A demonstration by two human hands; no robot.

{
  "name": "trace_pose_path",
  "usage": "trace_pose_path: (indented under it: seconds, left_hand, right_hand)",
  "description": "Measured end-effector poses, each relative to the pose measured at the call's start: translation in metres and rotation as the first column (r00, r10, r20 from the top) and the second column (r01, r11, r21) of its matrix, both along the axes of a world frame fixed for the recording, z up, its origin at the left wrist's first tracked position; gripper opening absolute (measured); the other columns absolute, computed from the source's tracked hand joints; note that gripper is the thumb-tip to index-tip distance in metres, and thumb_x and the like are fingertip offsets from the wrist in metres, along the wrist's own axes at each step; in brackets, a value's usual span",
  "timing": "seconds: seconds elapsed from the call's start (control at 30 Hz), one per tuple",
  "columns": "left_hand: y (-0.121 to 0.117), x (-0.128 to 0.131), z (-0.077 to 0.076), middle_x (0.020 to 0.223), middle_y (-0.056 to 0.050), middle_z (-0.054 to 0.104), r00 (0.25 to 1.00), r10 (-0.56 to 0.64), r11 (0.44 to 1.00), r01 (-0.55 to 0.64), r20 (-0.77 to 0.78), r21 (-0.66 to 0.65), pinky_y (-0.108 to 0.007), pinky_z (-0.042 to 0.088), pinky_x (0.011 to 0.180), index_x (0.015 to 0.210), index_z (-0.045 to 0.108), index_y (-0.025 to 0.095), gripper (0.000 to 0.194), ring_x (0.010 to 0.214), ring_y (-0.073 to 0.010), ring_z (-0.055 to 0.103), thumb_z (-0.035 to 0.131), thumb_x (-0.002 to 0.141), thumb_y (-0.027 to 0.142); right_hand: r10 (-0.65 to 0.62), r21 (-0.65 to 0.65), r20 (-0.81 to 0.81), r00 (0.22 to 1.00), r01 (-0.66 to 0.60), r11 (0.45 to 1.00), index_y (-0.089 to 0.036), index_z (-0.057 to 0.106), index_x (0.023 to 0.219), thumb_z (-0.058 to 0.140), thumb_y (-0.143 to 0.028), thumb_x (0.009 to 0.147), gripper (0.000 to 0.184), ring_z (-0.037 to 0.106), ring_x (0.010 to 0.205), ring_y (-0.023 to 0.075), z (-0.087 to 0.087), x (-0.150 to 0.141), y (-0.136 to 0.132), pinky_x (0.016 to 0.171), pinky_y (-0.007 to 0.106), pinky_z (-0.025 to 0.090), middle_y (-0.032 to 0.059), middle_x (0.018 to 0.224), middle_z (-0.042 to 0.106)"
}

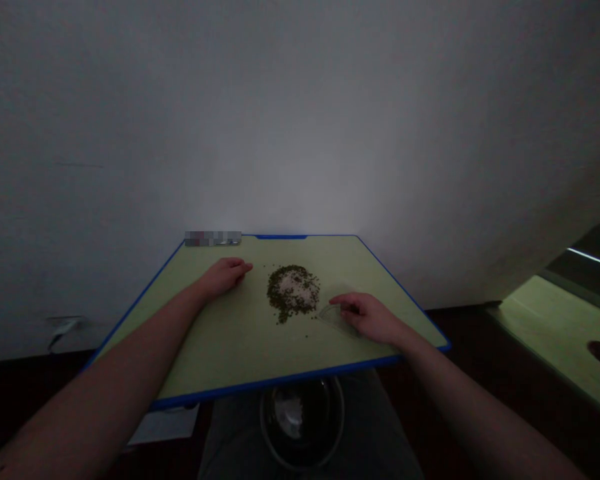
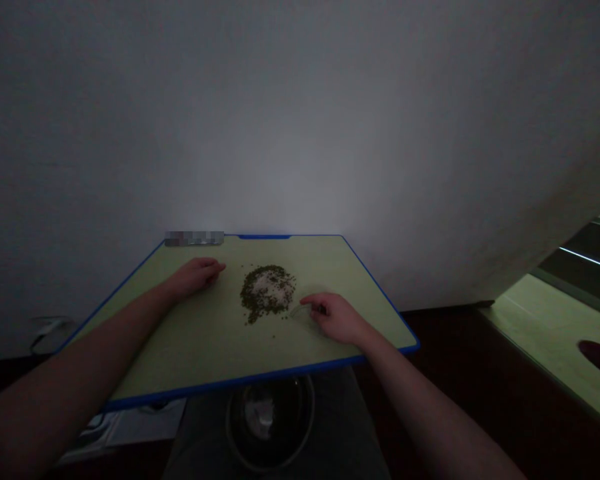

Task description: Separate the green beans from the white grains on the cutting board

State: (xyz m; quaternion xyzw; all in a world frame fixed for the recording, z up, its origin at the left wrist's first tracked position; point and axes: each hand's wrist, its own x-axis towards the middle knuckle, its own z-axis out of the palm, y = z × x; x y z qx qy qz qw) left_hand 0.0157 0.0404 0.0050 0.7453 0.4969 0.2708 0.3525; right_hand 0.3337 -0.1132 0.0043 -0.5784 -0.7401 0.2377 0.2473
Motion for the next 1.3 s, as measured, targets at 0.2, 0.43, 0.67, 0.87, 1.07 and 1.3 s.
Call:
trace_pose_path:
  seconds: [0.2, 0.43, 0.67, 0.87, 1.07, 1.3]
  left_hand:
    - [-0.001, -0.001, 0.001, 0.043, 0.004, 0.04, 1.0, -0.005, 1.0, 0.005, -0.02, 0.015, -0.025, 0.028, 0.044, 0.052, 0.044, 0.018, 0.041, 0.04, -0.0093, 0.036, 0.046, 0.073, 0.054]
    - [-0.002, -0.001, 0.0, 0.042, 0.005, 0.037, 1.0, -0.001, 1.0, 0.002, 0.023, -0.025, -0.025, 0.027, 0.043, 0.053, 0.043, 0.019, 0.041, 0.039, -0.0092, 0.034, 0.047, 0.072, 0.054]
    - [-0.003, 0.001, 0.002, 0.043, 0.005, 0.039, 1.0, 0.003, 1.0, -0.002, 0.02, -0.027, -0.025, 0.027, 0.044, 0.052, 0.043, 0.019, 0.04, 0.04, -0.0093, 0.035, 0.048, 0.071, 0.054]
    - [-0.004, 0.001, 0.005, 0.043, 0.005, 0.04, 1.0, 0.0, 1.0, 0.0, 0.0, 0.004, -0.025, 0.028, 0.045, 0.053, 0.044, 0.018, 0.04, 0.041, -0.0096, 0.036, 0.047, 0.072, 0.053]
    - [-0.003, 0.0, 0.003, 0.043, 0.005, 0.039, 1.0, 0.003, 1.0, -0.003, 0.008, -0.018, -0.024, 0.028, 0.044, 0.053, 0.044, 0.018, 0.041, 0.04, -0.0091, 0.035, 0.047, 0.072, 0.054]
    - [0.0, 0.0, 0.0, 0.043, 0.004, 0.04, 1.0, -0.006, 1.0, 0.006, 0.014, -0.013, -0.025, 0.027, 0.044, 0.052, 0.044, 0.019, 0.041, 0.04, -0.0093, 0.035, 0.047, 0.071, 0.055]
  right_hand:
    - [-0.014, 0.027, -0.032, 0.999, 0.015, 1.0, -0.018, 0.062, 0.107, 0.047, -0.018, 0.076, 0.035, 0.048, 0.06, 0.0125, 0.001, -0.001, 0.0, 0.056, 0.024, 0.038, 0.0018, 0.073, 0.058]
    - [-0.041, 0.05, 0.014, 0.999, 0.04, 0.998, -0.017, 0.062, 0.108, 0.047, -0.016, 0.075, 0.036, 0.049, 0.06, 0.0122, 0.003, -0.012, 0.0, 0.056, 0.023, 0.038, 0.003, 0.076, 0.061]
    - [-0.204, 0.039, 0.04, 0.978, 0.203, 0.978, -0.014, 0.064, 0.104, 0.049, -0.016, 0.072, 0.035, 0.048, 0.054, 0.012, 0.004, -0.004, -0.007, 0.051, 0.023, 0.035, 0.0015, 0.064, 0.058]
    - [-0.192, 0.042, -0.067, 0.979, 0.195, 0.98, -0.014, 0.062, 0.106, 0.048, -0.021, 0.074, 0.035, 0.049, 0.056, 0.012, -0.003, -0.013, -0.009, 0.053, 0.023, 0.037, 0.0008, 0.066, 0.057]
    - [-0.232, 0.039, -0.035, 0.972, 0.234, 0.972, -0.012, 0.062, 0.105, 0.048, -0.018, 0.072, 0.036, 0.049, 0.055, 0.0114, -0.005, -0.007, -0.004, 0.052, 0.023, 0.036, 0.0007, 0.065, 0.057]
    - [-0.211, 0.043, -0.09, 0.973, 0.215, 0.976, -0.013, 0.062, 0.105, 0.048, -0.02, 0.074, 0.035, 0.048, 0.054, 0.0114, -0.003, -0.015, -0.007, 0.05, 0.023, 0.036, -0.0006, 0.062, 0.054]
